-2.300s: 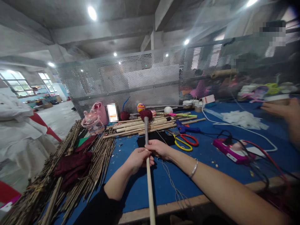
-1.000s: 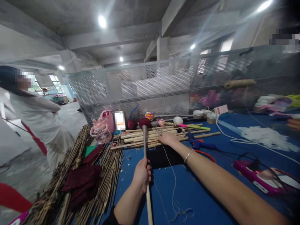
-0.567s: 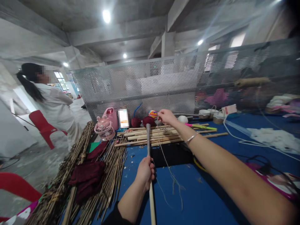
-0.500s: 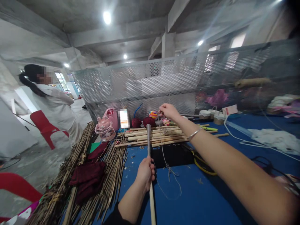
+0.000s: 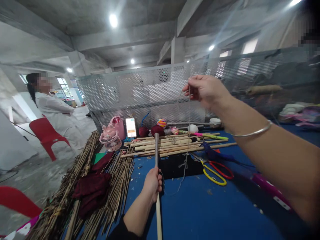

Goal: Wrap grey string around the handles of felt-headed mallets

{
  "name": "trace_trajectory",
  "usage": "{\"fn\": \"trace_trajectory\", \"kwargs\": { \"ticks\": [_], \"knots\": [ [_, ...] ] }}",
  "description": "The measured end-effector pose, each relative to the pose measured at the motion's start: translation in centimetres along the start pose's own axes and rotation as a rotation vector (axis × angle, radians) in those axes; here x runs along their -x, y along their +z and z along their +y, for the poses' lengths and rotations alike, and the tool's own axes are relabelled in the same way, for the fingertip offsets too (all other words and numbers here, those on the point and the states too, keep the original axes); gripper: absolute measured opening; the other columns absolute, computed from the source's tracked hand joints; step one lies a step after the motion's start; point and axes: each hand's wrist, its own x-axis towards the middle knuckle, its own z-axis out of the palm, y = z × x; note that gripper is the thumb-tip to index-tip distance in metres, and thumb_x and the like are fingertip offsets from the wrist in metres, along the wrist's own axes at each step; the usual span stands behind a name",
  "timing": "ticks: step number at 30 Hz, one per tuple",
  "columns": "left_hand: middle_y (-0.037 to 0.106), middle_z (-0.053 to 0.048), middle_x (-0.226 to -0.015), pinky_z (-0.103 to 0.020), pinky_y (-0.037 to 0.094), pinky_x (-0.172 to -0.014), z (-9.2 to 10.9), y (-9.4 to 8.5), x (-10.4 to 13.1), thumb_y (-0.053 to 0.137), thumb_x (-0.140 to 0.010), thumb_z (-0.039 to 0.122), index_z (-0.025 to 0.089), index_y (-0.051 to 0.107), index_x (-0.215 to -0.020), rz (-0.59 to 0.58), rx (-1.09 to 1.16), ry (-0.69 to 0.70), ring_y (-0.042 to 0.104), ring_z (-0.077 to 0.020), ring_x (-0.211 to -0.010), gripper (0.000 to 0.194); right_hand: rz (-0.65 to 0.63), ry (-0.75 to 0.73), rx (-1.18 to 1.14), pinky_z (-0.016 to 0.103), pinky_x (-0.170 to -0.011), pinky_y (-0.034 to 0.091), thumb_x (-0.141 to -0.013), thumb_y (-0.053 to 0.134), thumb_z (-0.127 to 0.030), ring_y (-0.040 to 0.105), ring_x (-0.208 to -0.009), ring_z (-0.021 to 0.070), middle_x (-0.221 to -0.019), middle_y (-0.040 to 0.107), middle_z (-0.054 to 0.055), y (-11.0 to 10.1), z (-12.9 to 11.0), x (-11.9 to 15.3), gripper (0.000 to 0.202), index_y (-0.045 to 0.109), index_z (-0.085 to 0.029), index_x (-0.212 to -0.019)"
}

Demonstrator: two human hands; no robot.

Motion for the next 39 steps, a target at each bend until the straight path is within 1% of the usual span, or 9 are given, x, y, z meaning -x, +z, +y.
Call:
{"fn": "trace_trajectory", "kwargs": {
  "ticks": [6, 11, 13, 17, 18, 21, 25, 28, 39],
  "knots": [
    [0.031, 0.009, -0.048, -0.015, 0.01, -0.034, 0.1, 0.1, 0.2, 0.04, -0.079, 0.048, 0.019, 0.042, -0.077, 0.002, -0.016, 0.002, 0.023, -0.0018, -0.033, 0.03, 0.13, -0.2, -0.07, 0.023, -0.046, 0.036, -0.08, 0.051, -0.024, 0.049, -0.054, 0.0102, -0.066, 0.055, 0.0, -2.5, -5.0, 4.2, 0.016, 0.051, -0.026, -0.064],
    [0.032, 0.009, -0.048, -0.015, 0.011, -0.033, -0.1, -0.1, 0.0, 0.043, -0.077, 0.051, 0.019, 0.042, -0.078, -0.008, -0.017, 0.017, 0.023, -0.0021, -0.033, 0.032, 0.237, -0.387, -0.026, 0.025, -0.047, 0.033, -0.079, 0.05, -0.022, 0.046, -0.051, 0.0083, -0.062, 0.047, -0.001, -4.2, -6.4, 9.7, 0.017, 0.055, -0.027, -0.063],
    [0.032, 0.009, -0.048, -0.015, 0.011, -0.034, -0.1, -0.1, -0.1, 0.042, -0.078, 0.05, 0.019, 0.042, -0.078, -0.009, -0.017, 0.022, 0.023, -0.0021, -0.033, 0.031, 0.095, -0.275, 0.097, 0.025, -0.044, 0.032, -0.08, 0.049, -0.027, 0.044, -0.048, 0.0095, -0.059, 0.047, 0.0, -4.8, -5.3, 11.6, 0.017, 0.054, -0.027, -0.064],
    [0.031, 0.009, -0.048, -0.016, 0.01, -0.034, 0.0, -0.1, 0.0, 0.039, -0.08, 0.047, 0.019, 0.042, -0.077, -0.019, -0.032, 0.014, 0.022, -0.002, -0.032, 0.028, -0.733, 0.168, 0.585, 0.026, -0.045, 0.038, -0.074, 0.056, -0.035, 0.048, -0.049, 0.0131, -0.057, 0.054, 0.002, -5.6, 0.4, 14.5, 0.016, 0.055, -0.024, -0.063],
    [0.031, 0.009, -0.048, -0.016, 0.01, -0.034, 0.0, -0.1, 0.0, 0.038, -0.081, 0.046, 0.019, 0.042, -0.077, -0.022, -0.036, 0.016, 0.022, -0.0021, -0.032, 0.027, -0.808, 0.22, 0.731, 0.027, -0.047, 0.038, -0.071, 0.059, -0.032, 0.05, -0.052, 0.0145, -0.06, 0.057, 0.002, -5.3, 2.2, 15.1, 0.012, 0.057, -0.023, -0.064],
    [0.032, 0.009, -0.049, -0.016, 0.011, -0.035, 0.1, 0.0, 0.1, 0.039, -0.08, 0.046, 0.019, 0.042, -0.077, -0.018, -0.045, 0.02, 0.023, -0.0024, -0.033, 0.028, -0.44, 0.081, 0.971, 0.027, -0.053, 0.038, -0.064, 0.063, -0.028, 0.053, -0.062, 0.0179, -0.069, 0.06, 0.004, -3.0, 7.5, 16.8, 0.012, 0.056, -0.021, -0.071],
    [0.033, 0.009, -0.049, -0.016, 0.012, -0.034, 0.2, -0.1, 0.3, 0.039, -0.08, 0.046, 0.019, 0.042, -0.078, -0.012, -0.061, 0.007, 0.024, -0.0028, -0.033, 0.027, -0.317, 0.053, 0.629, 0.024, -0.054, 0.038, -0.079, 0.046, -0.037, 0.051, -0.059, 0.0132, -0.066, 0.057, 0.0, 2.2, 12.8, 18.8, 0.019, 0.052, -0.019, -0.076],
    [0.032, 0.009, -0.048, -0.016, 0.012, -0.034, 0.2, -0.2, 0.2, 0.039, -0.08, 0.046, 0.019, 0.042, -0.078, -0.014, -0.066, -0.006, 0.024, -0.0028, -0.033, 0.027, -0.156, 0.021, 0.62, 0.024, -0.056, 0.037, -0.08, 0.044, -0.037, 0.049, -0.059, 0.013, -0.065, 0.054, 0.0, 4.7, 15.2, 19.9, 0.021, 0.05, -0.018, -0.072],
    [0.032, 0.009, -0.048, -0.015, 0.011, -0.034, 0.1, -0.3, -0.1, 0.044, -0.075, 0.052, 0.02, 0.042, -0.077, -0.022, -0.07, 0.009, 0.023, -0.0019, -0.032, 0.033, -0.208, -0.037, 0.587, 0.027, -0.063, 0.039, -0.079, 0.048, -0.034, 0.052, -0.069, 0.0152, -0.076, 0.057, 0.003, 5.8, 16.5, 21.3, 0.018, 0.052, -0.018, -0.085]
  ]
}}
